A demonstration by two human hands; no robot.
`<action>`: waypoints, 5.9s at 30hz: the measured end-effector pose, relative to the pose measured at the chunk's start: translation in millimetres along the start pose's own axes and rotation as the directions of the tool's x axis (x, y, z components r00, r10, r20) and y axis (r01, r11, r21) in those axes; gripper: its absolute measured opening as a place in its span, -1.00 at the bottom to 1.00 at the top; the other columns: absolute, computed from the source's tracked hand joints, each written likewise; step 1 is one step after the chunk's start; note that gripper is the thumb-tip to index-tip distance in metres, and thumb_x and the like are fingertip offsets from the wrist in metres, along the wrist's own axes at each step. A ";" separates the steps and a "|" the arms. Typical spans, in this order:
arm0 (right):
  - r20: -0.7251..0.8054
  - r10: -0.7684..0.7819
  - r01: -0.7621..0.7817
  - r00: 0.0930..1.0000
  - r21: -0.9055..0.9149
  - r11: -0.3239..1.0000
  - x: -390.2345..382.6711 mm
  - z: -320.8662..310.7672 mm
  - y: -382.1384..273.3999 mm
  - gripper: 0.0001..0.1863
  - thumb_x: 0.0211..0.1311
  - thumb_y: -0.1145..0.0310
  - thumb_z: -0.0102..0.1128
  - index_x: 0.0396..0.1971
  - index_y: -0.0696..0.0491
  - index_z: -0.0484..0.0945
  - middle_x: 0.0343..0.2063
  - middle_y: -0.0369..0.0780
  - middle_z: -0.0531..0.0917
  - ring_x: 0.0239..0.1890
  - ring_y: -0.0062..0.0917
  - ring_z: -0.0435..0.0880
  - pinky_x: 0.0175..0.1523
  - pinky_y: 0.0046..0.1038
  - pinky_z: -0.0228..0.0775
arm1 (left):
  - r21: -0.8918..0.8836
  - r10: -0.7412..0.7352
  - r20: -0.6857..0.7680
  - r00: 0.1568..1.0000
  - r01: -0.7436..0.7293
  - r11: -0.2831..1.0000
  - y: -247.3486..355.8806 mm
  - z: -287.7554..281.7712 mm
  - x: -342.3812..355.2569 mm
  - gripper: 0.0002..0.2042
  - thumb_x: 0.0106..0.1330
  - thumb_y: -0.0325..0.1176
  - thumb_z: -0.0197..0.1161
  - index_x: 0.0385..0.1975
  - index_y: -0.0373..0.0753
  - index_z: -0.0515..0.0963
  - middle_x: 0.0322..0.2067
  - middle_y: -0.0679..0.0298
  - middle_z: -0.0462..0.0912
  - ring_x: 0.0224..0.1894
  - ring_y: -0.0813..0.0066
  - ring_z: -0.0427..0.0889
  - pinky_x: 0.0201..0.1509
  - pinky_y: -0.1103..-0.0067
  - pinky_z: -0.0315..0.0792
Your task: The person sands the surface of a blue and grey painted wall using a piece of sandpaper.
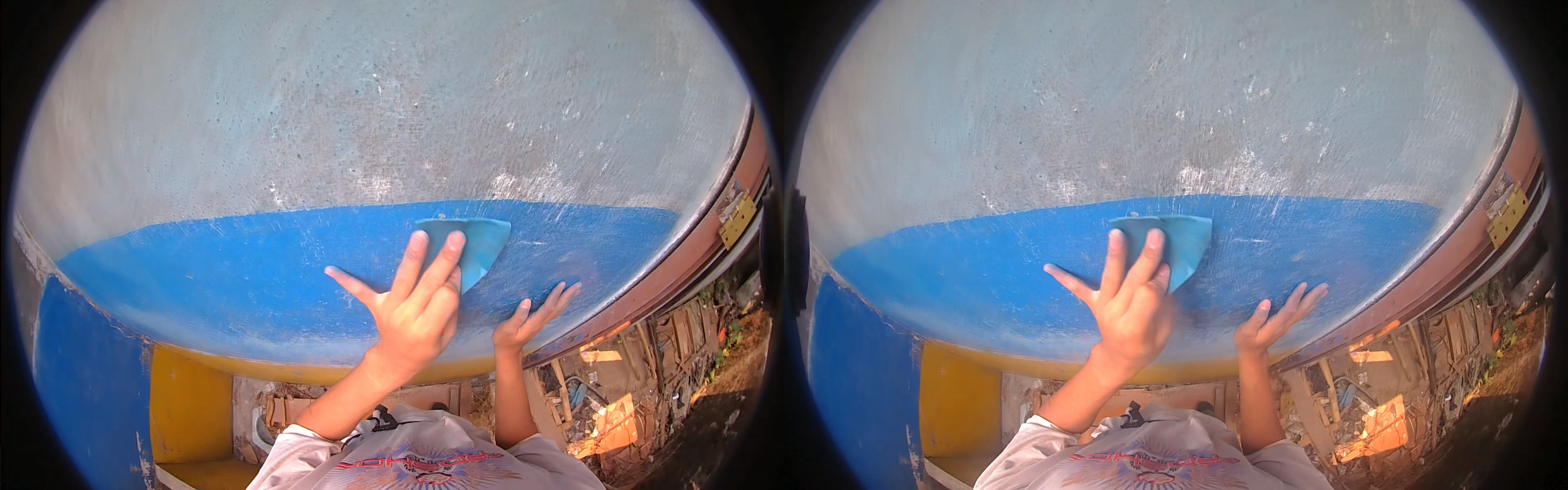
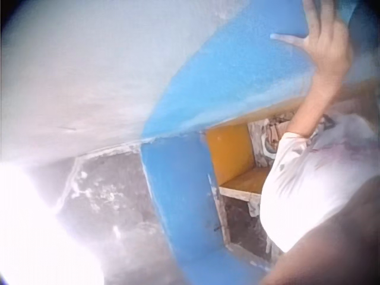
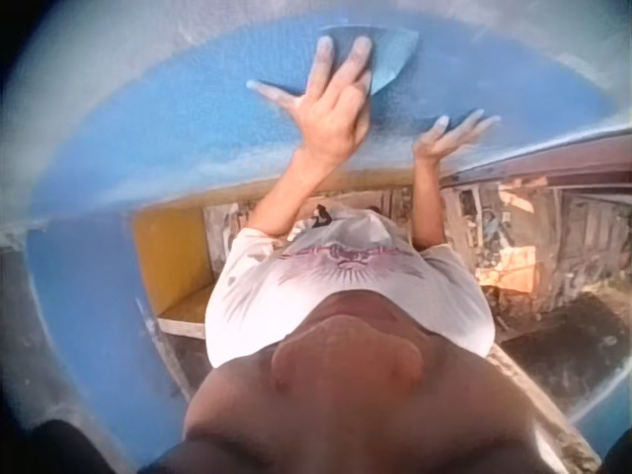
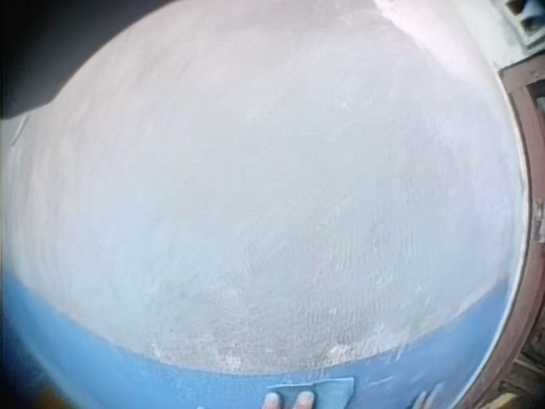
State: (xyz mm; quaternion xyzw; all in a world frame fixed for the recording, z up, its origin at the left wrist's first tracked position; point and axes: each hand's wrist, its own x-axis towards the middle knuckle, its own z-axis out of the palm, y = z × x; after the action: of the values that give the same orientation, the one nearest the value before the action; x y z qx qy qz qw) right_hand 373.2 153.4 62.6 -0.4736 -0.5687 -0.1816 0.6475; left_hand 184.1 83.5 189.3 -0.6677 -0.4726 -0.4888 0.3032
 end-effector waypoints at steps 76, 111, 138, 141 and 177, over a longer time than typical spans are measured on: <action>0.395 0.282 -0.271 0.875 -0.083 0.959 -63.8 -86.6 168.5 -0.45 0.40 0.24 -0.12 0.22 0.33 0.27 0.23 0.16 0.29 0.27 0.10 0.22 0.30 -0.03 0.03 | -0.369 0.736 0.526 0.426 -0.666 0.649 199.0 207.2 -30.9 -0.86 0.21 -0.29 0.11 -0.30 -0.16 0.46 0.18 0.20 0.51 0.41 0.35 0.20 0.37 -0.12 0.00; 0.080 0.269 -0.278 0.960 0.145 0.950 10.5 -96.3 131.4 -0.41 0.48 0.22 -0.29 0.30 0.39 0.13 0.37 0.23 0.05 0.42 0.09 0.04 0.42 0.05 -0.09 | -0.135 0.510 0.221 0.831 -0.491 0.860 153.9 138.8 13.0 -0.78 0.25 -0.35 0.19 -0.64 -0.03 0.39 0.07 0.51 0.62 0.39 0.26 0.28 0.37 -0.23 -0.63; 0.218 0.343 -0.379 0.914 0.150 0.913 -9.5 -91.0 121.7 -0.42 0.52 0.15 -0.37 0.29 0.30 0.24 0.41 0.14 -0.01 0.46 0.00 -0.05 0.44 0.01 -0.13 | -0.026 0.170 0.039 0.985 -0.169 0.985 113.2 98.9 -9.6 -0.89 0.25 -0.41 0.21 -0.53 -0.10 0.50 0.04 0.47 0.66 0.45 -0.18 0.02 0.34 -0.19 -0.74; 0.238 0.370 -0.405 0.898 0.117 0.907 -22.6 -90.2 126.1 -0.42 0.52 0.14 -0.37 0.29 0.29 0.24 0.41 0.14 -0.01 0.46 0.00 -0.05 0.44 0.03 -0.12 | -0.062 -0.035 -0.120 0.992 0.027 0.998 104.1 71.2 38.9 -0.87 0.18 -0.59 0.17 -0.41 -0.13 0.49 0.05 0.27 0.64 0.44 -0.25 -0.01 0.37 -0.16 -0.66; -0.032 -0.177 0.179 0.984 0.155 0.972 74.9 -55.0 72.0 -0.36 0.47 0.04 -0.42 0.33 0.21 0.18 0.41 0.10 0.02 0.47 0.07 -0.17 0.43 0.24 -0.38 | 0.258 -0.196 -0.357 0.913 0.298 0.919 8.9 51.1 -88.1 -0.58 0.06 -0.70 0.03 -0.03 -0.43 0.58 0.16 -0.09 0.50 0.34 -0.04 0.32 0.44 0.00 -0.09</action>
State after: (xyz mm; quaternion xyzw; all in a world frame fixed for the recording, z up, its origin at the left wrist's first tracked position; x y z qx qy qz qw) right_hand 481.5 166.1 106.6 -0.3666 -0.6156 -0.1977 0.6690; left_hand 204.4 94.9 89.8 -0.4570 -0.5678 -0.5471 0.4116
